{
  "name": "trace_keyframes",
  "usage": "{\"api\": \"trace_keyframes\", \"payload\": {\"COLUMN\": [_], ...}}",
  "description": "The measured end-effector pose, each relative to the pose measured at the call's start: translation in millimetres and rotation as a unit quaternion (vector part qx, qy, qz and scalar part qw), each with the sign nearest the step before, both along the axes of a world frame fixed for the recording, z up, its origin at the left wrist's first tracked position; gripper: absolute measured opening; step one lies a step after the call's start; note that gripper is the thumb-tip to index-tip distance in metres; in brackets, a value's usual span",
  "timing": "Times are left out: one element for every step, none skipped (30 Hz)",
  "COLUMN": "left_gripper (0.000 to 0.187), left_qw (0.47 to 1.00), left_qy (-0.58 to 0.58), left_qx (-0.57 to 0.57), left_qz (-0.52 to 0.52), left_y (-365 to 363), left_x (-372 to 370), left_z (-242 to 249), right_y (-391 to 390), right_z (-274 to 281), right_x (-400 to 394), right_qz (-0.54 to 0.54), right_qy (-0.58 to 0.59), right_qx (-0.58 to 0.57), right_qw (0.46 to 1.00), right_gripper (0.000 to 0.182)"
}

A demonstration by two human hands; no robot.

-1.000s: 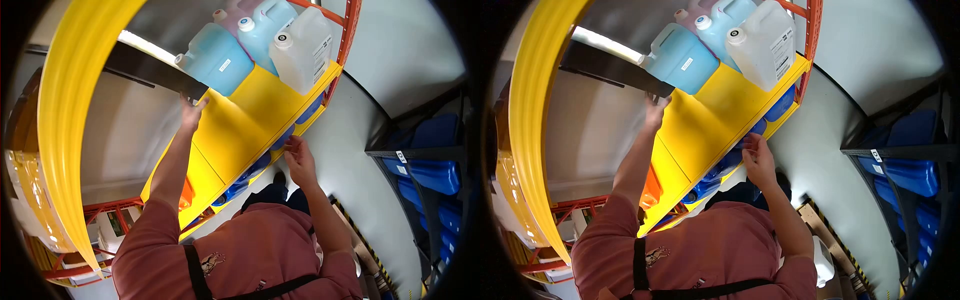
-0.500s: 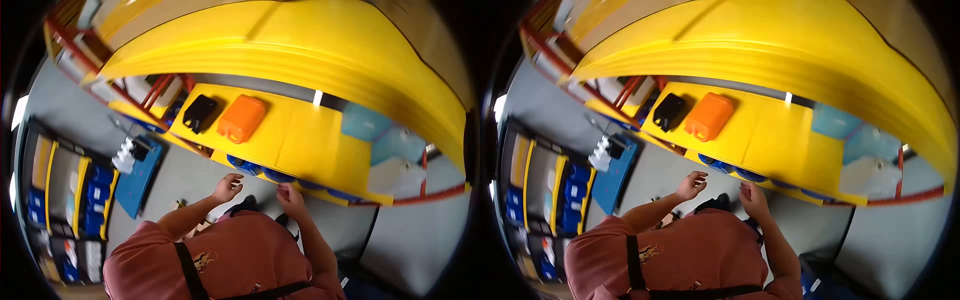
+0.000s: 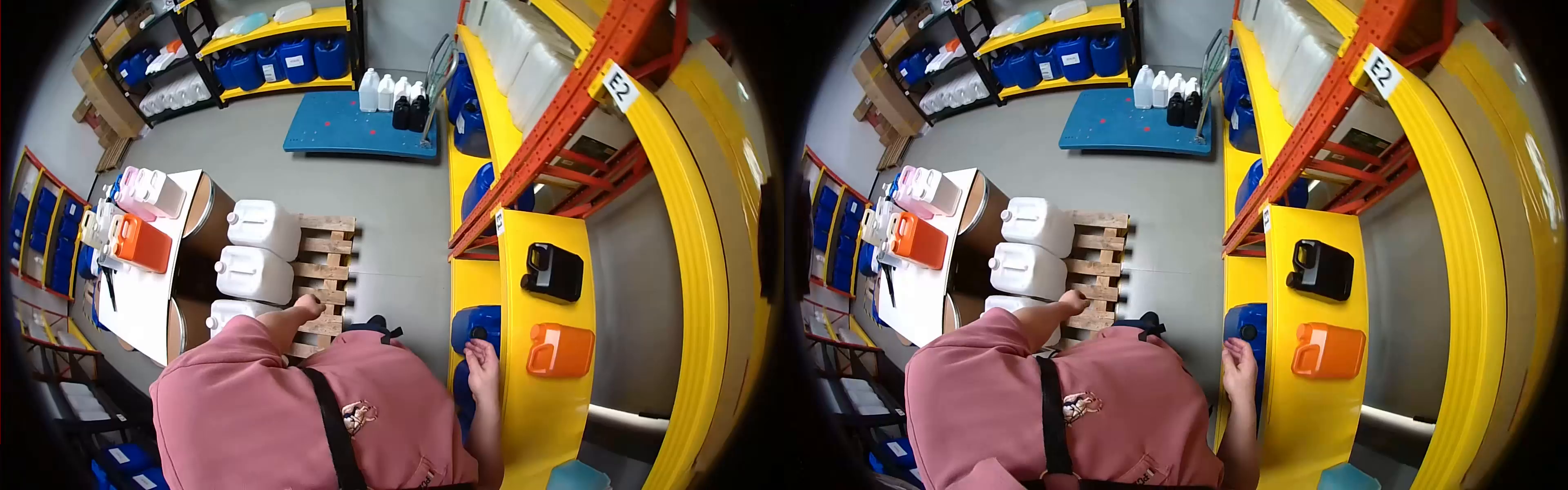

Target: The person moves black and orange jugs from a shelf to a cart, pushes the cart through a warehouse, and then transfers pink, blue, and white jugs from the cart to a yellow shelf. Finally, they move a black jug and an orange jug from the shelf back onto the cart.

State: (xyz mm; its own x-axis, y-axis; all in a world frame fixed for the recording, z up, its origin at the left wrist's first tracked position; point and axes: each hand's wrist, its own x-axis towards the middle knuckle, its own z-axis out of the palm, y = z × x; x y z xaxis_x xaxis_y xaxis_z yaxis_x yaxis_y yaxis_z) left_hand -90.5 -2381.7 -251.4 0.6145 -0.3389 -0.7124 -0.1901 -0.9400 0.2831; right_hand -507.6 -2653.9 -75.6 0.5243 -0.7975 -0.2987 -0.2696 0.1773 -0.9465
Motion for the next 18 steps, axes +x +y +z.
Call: {"api": "trace_keyframes", "payload": {"left_gripper": [0.047,0.049,0.049,0.05,0.051,0.052,0.053,0.055,0.054,0.052,0.051,0.049,0.049,0.049,0.05,0.051,0.051,0.051], "left_qw": [0.999,0.999,0.999,1.0,1.0,0.999,0.998,0.997,0.994,0.991,0.987,0.981,0.982,0.979,0.976,0.983,0.983,0.985], "left_qy": [0.012,0.002,0.003,-0.013,-0.029,-0.019,-0.029,-0.04,-0.021,-0.032,-0.044,-0.035,-0.034,-0.031,-0.029,-0.022,-0.022,-0.025], "left_qx": [0.031,0.042,0.047,0.024,0.003,-0.025,-0.046,-0.068,-0.096,-0.12,-0.144,-0.178,-0.173,-0.185,-0.199,-0.159,-0.157,-0.145], "left_qz": [0.0,-0.012,-0.007,0.0,0.005,-0.013,-0.01,-0.006,0.05,0.05,0.05,0.064,0.069,0.076,0.083,0.092,0.096,0.093], "left_y": [5,7,2,-6,-13,-24,-39,-60,-86,-105,-122,-139,-151,-163,-180,-194,-205,-212], "left_x": [21,38,51,64,79,99,113,127,135,150,163,174,187,199,211,219,231,242], "left_z": [0,0,3,9,14,9,16,22,48,51,54,60,56,50,49,56,49,40], "right_y": [-15,-29,-41,-52,-62,-71,-80,-90,-101,-114,-127,-141,-155,-172,-191,-208,-229,-250], "right_z": [1,1,3,3,2,8,7,3,-1,-5,-11,-14,-18,-22,-25,-29,-37,-46], "right_x": [26,51,77,101,125,148,166,185,203,221,237,254,270,287,305,323,344,364], "right_qz": [0.011,0.021,0.032,0.043,0.053,0.066,0.07,0.084,0.098,0.104,0.112,0.121,0.125,0.131,0.137,0.136,0.14,0.146], "right_qy": [-0.006,-0.012,-0.01,-0.022,-0.034,-0.042,-0.04,-0.057,-0.074,-0.075,-0.069,-0.063,-0.061,-0.061,-0.063,-0.072,-0.071,-0.077], "right_qx": [0.001,0.002,-0.009,-0.01,-0.01,0.007,0.013,0.025,0.037,0.041,0.048,0.056,0.062,0.063,0.063,0.072,0.074,0.069], "right_qw": [1.0,1.0,0.999,0.999,0.998,0.997,0.997,0.995,0.992,0.991,0.99,0.989,0.988,0.987,0.987,0.985,0.985,0.984], "right_gripper": [0.027,0.028,0.028,0.028,0.029,0.029,0.029,0.029,0.029,0.029,0.03,0.03,0.03,0.03,0.03,0.029,0.029,0.029]}}
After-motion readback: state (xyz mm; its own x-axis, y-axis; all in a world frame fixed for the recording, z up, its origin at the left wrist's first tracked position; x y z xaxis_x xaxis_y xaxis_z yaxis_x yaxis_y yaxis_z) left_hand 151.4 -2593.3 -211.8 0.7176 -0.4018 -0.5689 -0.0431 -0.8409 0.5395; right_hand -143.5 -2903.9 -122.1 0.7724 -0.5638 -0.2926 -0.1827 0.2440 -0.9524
